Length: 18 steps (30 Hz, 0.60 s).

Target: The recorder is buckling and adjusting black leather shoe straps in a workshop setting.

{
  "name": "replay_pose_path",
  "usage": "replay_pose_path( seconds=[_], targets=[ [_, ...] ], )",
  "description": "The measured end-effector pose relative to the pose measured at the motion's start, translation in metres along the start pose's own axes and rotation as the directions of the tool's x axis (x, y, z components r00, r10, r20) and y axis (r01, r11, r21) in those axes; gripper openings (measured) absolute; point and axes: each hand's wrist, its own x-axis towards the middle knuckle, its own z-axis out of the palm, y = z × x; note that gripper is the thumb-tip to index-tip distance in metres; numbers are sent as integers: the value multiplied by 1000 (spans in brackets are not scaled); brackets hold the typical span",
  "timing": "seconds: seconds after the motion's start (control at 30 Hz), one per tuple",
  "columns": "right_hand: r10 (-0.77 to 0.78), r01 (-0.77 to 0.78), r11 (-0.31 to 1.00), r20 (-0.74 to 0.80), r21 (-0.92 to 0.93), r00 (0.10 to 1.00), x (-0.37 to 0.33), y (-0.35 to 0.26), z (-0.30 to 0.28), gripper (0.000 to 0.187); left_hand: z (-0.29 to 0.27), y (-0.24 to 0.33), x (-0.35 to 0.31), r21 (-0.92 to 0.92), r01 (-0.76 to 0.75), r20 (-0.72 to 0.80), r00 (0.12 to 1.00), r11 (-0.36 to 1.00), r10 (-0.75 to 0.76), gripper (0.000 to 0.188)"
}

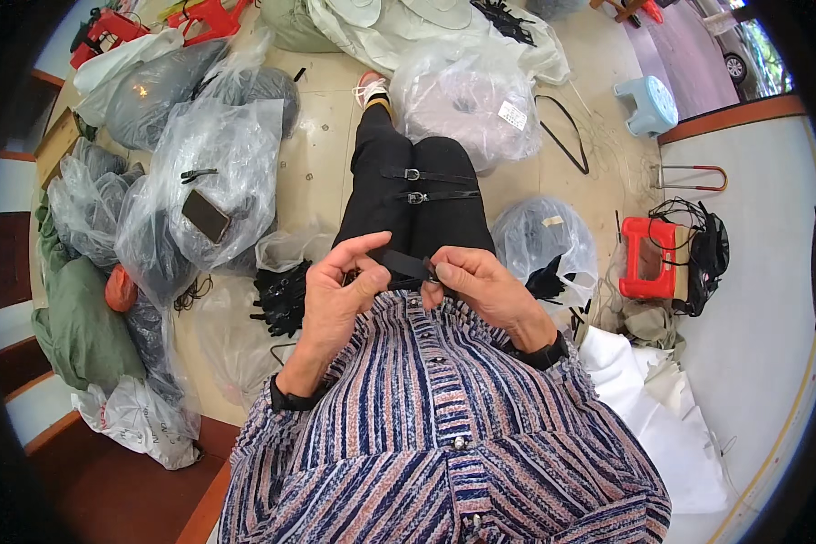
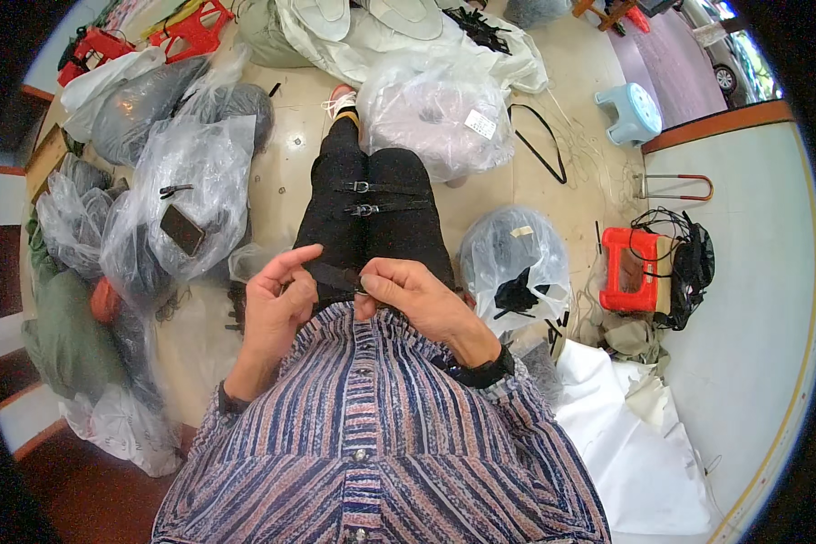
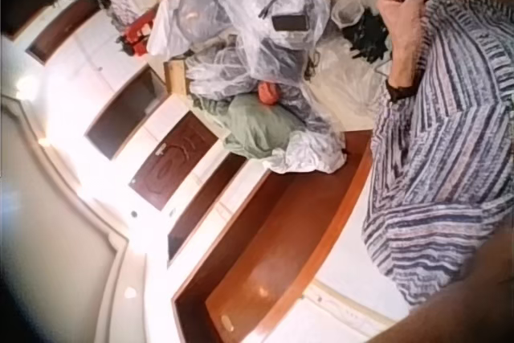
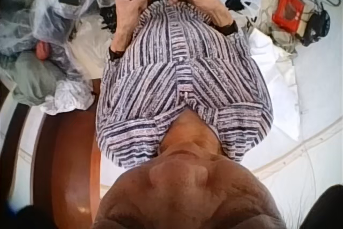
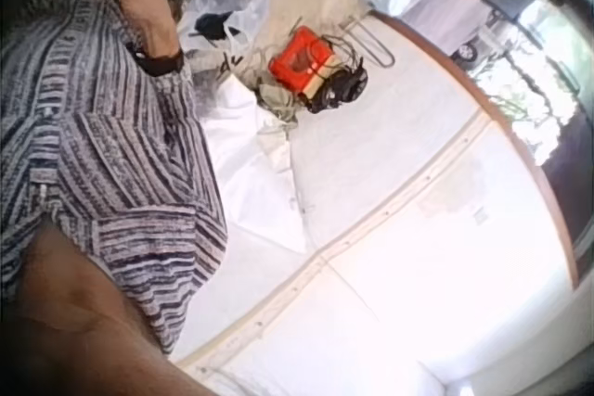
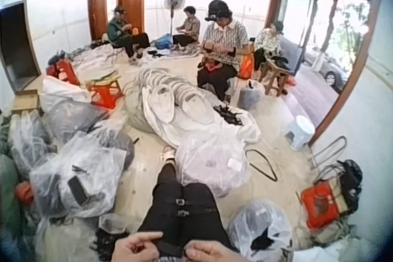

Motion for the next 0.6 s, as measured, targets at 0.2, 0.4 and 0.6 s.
replay_pose_path(
  seconds=[0.2, 0.4, 0.6],
  targets=[
    [6, -7, 999, 23, 51, 1000, 4, -4, 9, 16, 23, 9, 6, -42, -37, 253, 966, 998, 47, 32],
    [-79, 86, 990, -74, 108, 994, 6, -7, 18, 19, 15, -6, 14, -151, 44, 239, 971, 988, -7, 19],
    [-80, 83, 991, -39, 108, 996, 7, -6, 16, 16, 10, -10, 15, -206, 134, 221, 971, 969, -87, 21]
  ],
)
